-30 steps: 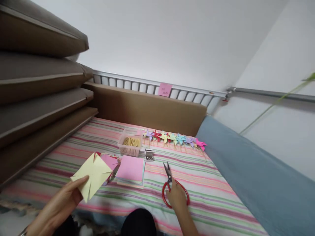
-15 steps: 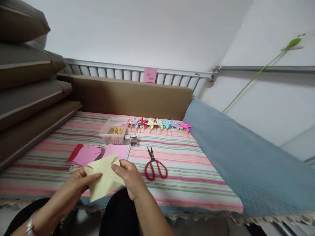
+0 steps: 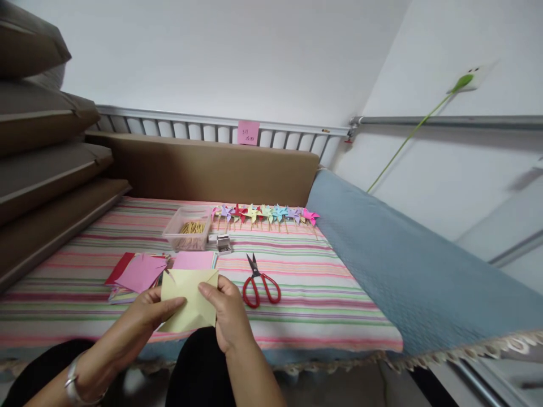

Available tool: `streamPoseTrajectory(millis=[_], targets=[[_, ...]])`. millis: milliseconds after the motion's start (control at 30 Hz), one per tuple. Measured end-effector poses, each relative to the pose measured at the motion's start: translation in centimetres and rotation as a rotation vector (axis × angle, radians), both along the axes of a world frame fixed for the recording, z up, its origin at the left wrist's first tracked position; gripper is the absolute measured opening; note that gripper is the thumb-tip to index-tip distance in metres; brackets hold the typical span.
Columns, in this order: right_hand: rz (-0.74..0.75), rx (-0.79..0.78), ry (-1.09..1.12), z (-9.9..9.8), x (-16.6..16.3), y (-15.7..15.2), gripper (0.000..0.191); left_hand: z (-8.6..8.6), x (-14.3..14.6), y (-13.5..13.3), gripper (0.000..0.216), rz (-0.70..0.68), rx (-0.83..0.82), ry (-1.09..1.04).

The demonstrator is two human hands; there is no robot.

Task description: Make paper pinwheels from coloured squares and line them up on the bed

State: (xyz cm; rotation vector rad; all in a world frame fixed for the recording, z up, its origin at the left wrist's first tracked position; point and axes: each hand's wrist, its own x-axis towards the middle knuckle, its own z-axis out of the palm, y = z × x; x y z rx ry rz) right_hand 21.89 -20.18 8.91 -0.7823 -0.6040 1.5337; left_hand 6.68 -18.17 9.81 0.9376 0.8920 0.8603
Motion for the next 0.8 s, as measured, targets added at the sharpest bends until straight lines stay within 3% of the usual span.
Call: streamPoseTrajectory(millis=[200, 467, 633, 800], targets=[[-0.06, -0.021, 0.089, 0.6, -2.3, -1.5, 0.032, 1.1, -4.1, -1.8, 0.022, -0.002, -0.074, -0.173], [-0.036, 0.002, 0.016, 1.8, -5.7, -2.7, 0.035, 1.4, -9.1, -3.7, 0.027, 0.112, -0.112, -0.205], [0.01, 0.008, -0.136, 2.9, -6.8, -3.2, 0.033, 2.1, -10.1, -4.5, 0.025, 0.021, -0.023, -0.222], [0.083, 0.002, -0.287, 3.5, -7.9, -3.3, 0.037, 2.6, -9.7, -4.6, 0.022, -0.066, 0.02, -0.063]])
